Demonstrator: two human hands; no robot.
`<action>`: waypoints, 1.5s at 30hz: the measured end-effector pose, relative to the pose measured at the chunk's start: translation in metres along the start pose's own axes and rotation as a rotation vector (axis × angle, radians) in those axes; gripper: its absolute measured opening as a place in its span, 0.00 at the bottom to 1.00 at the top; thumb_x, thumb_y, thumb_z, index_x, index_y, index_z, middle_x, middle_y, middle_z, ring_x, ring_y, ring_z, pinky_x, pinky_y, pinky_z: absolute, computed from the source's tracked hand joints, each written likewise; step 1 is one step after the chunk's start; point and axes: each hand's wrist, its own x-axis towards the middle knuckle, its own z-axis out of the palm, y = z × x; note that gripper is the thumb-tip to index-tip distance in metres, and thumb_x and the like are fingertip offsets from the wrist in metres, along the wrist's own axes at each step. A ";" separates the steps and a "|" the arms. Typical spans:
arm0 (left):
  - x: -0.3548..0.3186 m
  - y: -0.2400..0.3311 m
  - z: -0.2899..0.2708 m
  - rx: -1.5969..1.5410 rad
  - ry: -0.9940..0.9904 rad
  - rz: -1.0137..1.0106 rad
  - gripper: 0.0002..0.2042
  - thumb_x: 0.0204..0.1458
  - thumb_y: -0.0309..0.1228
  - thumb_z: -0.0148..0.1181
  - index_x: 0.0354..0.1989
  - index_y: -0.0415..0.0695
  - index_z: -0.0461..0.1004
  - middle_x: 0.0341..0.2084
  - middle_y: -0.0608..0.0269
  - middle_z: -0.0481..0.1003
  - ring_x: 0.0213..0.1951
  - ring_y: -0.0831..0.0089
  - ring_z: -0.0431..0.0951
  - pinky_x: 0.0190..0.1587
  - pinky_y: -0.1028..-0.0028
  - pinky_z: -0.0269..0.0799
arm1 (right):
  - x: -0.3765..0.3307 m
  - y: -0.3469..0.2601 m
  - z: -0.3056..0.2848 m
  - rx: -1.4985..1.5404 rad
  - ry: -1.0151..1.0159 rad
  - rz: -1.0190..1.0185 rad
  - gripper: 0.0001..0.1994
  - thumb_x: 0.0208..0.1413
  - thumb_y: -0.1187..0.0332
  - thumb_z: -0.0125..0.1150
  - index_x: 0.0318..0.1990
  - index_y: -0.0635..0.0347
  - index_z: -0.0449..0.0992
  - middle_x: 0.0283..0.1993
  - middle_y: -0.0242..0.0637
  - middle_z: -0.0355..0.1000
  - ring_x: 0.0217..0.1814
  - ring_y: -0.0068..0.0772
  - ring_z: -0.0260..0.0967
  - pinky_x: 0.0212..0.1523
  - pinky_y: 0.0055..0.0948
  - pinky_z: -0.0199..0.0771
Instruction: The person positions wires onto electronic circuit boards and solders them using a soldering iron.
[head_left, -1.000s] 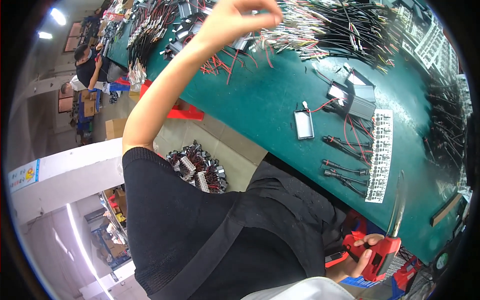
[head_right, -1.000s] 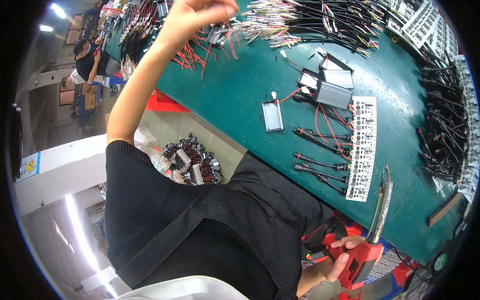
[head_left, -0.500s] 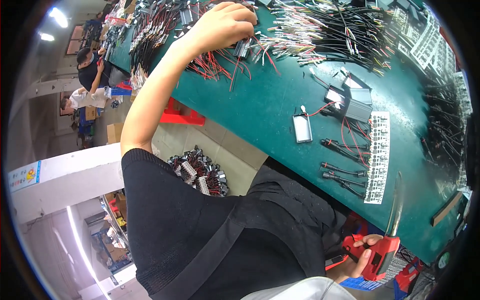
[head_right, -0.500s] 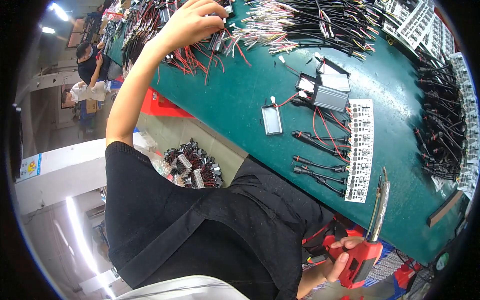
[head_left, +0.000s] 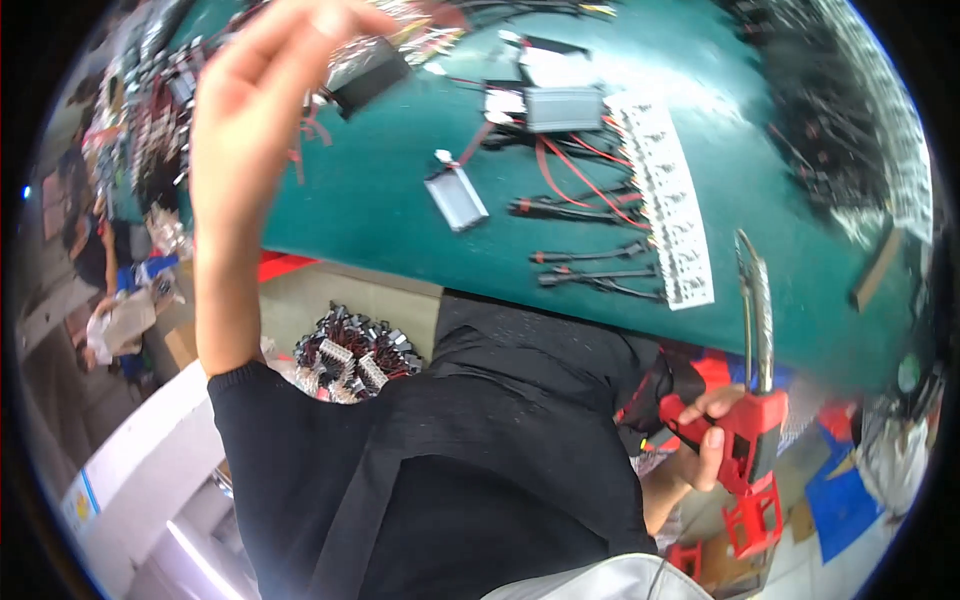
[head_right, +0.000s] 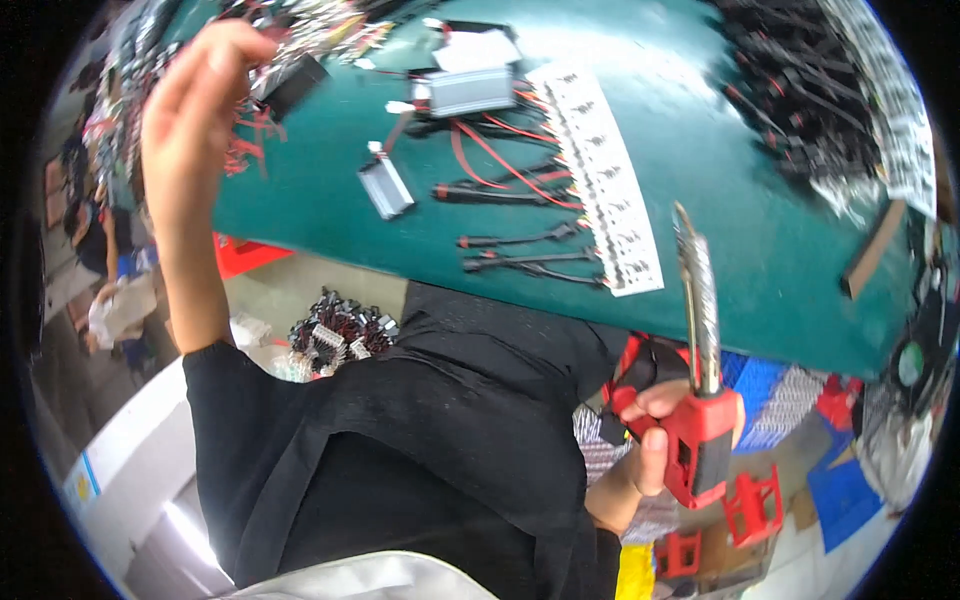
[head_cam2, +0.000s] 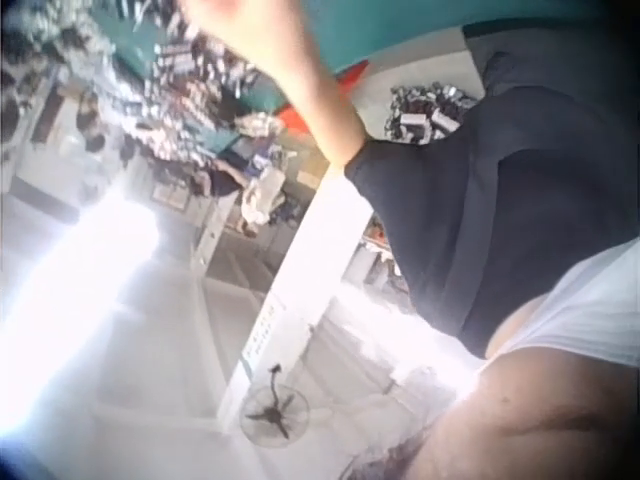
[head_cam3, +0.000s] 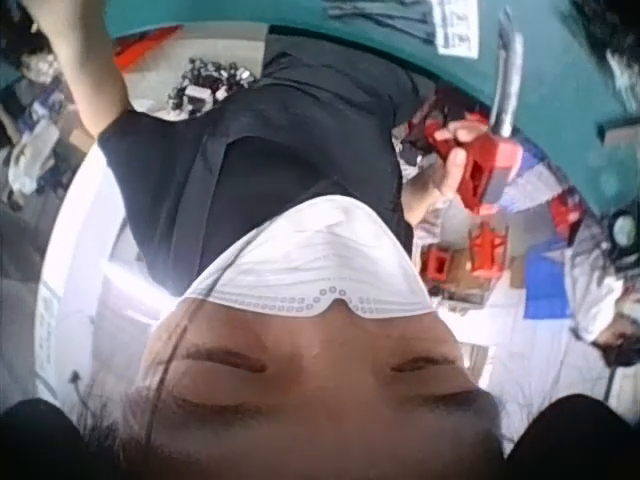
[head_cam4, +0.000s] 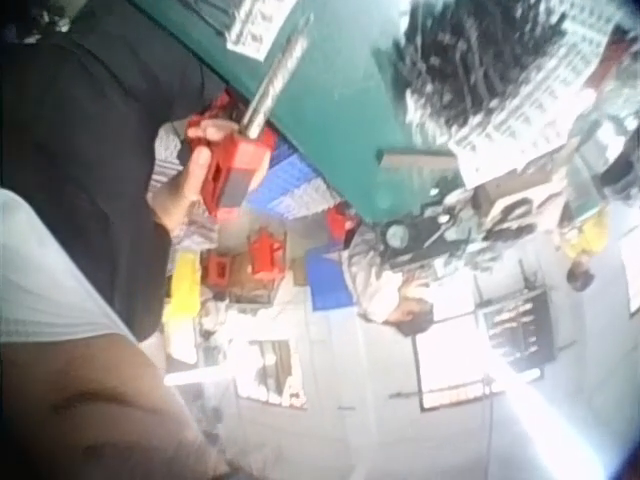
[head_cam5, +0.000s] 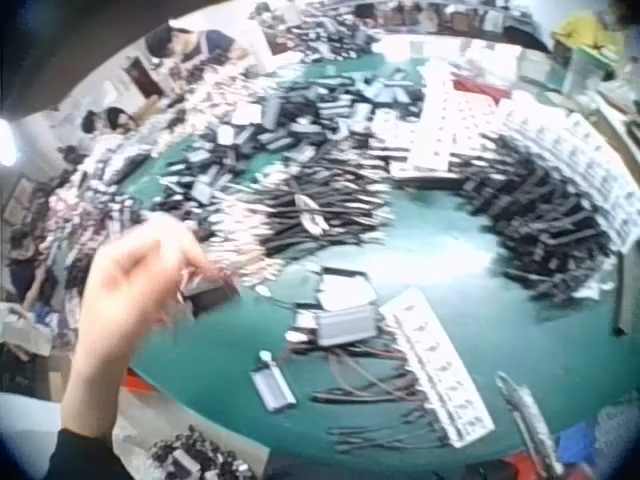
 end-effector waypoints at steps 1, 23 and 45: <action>-0.008 -0.003 0.023 0.141 -0.084 0.130 0.06 0.54 0.29 0.54 0.34 0.40 0.76 0.29 0.69 0.73 0.30 0.83 0.68 0.35 0.83 0.62 | -0.002 0.001 0.003 -0.002 0.058 -0.007 0.16 0.41 0.65 0.53 0.34 0.70 0.62 0.26 0.45 0.58 0.21 0.31 0.59 0.22 0.23 0.65; -0.052 -0.019 0.177 0.169 -0.238 0.269 0.06 0.38 0.18 0.62 0.26 0.40 0.75 0.21 0.66 0.70 0.24 0.78 0.70 0.24 0.81 0.66 | -0.034 -0.008 -0.016 0.068 -0.056 0.171 0.37 0.44 0.66 0.65 0.61 0.48 0.50 0.32 0.45 0.68 0.29 0.39 0.69 0.32 0.35 0.72; -0.048 -0.019 0.175 0.169 -0.211 0.232 0.06 0.35 0.19 0.62 0.20 0.42 0.72 0.18 0.69 0.66 0.20 0.80 0.63 0.22 0.82 0.60 | -0.043 -0.005 -0.014 -0.088 -0.061 0.129 0.35 0.44 0.74 0.65 0.59 0.59 0.53 0.45 0.48 0.67 0.34 0.36 0.73 0.38 0.32 0.75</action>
